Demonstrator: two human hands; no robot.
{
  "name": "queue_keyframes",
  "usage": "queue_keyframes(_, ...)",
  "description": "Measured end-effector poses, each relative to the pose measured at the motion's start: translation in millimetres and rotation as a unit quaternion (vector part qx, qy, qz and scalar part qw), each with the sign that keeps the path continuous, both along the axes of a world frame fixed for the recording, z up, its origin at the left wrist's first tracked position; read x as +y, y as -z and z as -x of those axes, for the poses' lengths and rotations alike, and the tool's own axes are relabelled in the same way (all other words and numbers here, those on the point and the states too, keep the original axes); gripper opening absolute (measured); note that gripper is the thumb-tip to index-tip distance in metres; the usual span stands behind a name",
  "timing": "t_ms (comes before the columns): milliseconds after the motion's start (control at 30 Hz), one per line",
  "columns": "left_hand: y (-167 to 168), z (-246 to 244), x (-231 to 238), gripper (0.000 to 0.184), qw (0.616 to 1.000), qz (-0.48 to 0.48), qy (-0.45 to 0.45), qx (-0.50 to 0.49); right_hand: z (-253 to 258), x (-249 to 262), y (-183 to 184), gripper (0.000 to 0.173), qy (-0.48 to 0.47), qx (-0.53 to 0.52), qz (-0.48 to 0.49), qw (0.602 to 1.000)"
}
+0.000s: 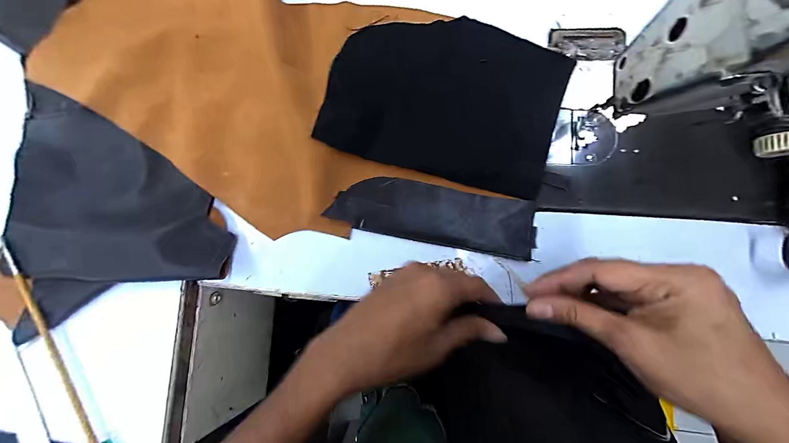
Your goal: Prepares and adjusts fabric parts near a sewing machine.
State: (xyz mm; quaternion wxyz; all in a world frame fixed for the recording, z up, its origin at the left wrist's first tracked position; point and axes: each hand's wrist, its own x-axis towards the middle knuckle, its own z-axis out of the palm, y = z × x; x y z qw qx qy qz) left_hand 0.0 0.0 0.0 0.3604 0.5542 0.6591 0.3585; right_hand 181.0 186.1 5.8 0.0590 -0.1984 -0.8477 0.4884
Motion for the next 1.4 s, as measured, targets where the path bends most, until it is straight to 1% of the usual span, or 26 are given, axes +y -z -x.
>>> queue_keyframes(67, -0.3, 33.6, -18.6, 0.015, 0.996, 0.035, -0.078, -0.022, 22.4, 9.4, 3.1, 0.009, 0.003, -0.027, 0.015, 1.0)
queue_keyframes(167, 7.7, 77.0, -32.3, 0.014, 0.975, 0.042, -0.201, -0.082, 55.4, 15.7, 14.9, 0.012, 0.006, -0.048, 0.071, 0.996)
queue_keyframes(267, 14.1, 99.8, -27.1, 0.013, 0.959, 0.117, -0.247, -0.078, 77.7, 12.7, 25.8, 0.014, 0.022, -0.066, 0.069, 0.995)
queue_keyframes(400, 11.3, 110.8, -18.7, 0.013, 0.946, 0.177, -0.254, -0.101, 85.4, 9.8, 29.5, 0.023, 0.038, -0.092, 0.033, 0.994)
queue_keyframes(533, 1.7, 118.4, -13.3, 0.012, 0.943, 0.216, -0.239, -0.081, 83.3, 10.3, 32.7, 0.022, 0.05, -0.083, 0.029, 0.995)
queue_keyframes(700, -5.0, 121.3, -5.9, 0.008, 0.932, 0.25, -0.253, -0.073, 82.9, 10.7, 34.4, 0.021, 0.056, -0.08, 0.036, 0.995)
queue_keyframes(867, 0.3, 122.8, -8.0, 0.01, 0.935, 0.233, -0.255, -0.079, 82.1, 10.3, 35.1, 0.023, 0.06, -0.08, 0.035, 0.994)
queue_keyframes(1200, 8.1, 120.4, -11.4, 0.014, 0.943, 0.201, -0.26, -0.048, 81.3, 9.2, 35.3, 0.022, 0.062, -0.08, 0.032, 0.994)
queue_keyframes(1400, 8.3, 119.3, -12.5, 0.014, 0.943, 0.2, -0.263, -0.036, 81.3, 8.7, 34.7, 0.021, 0.062, -0.081, 0.027, 0.994)
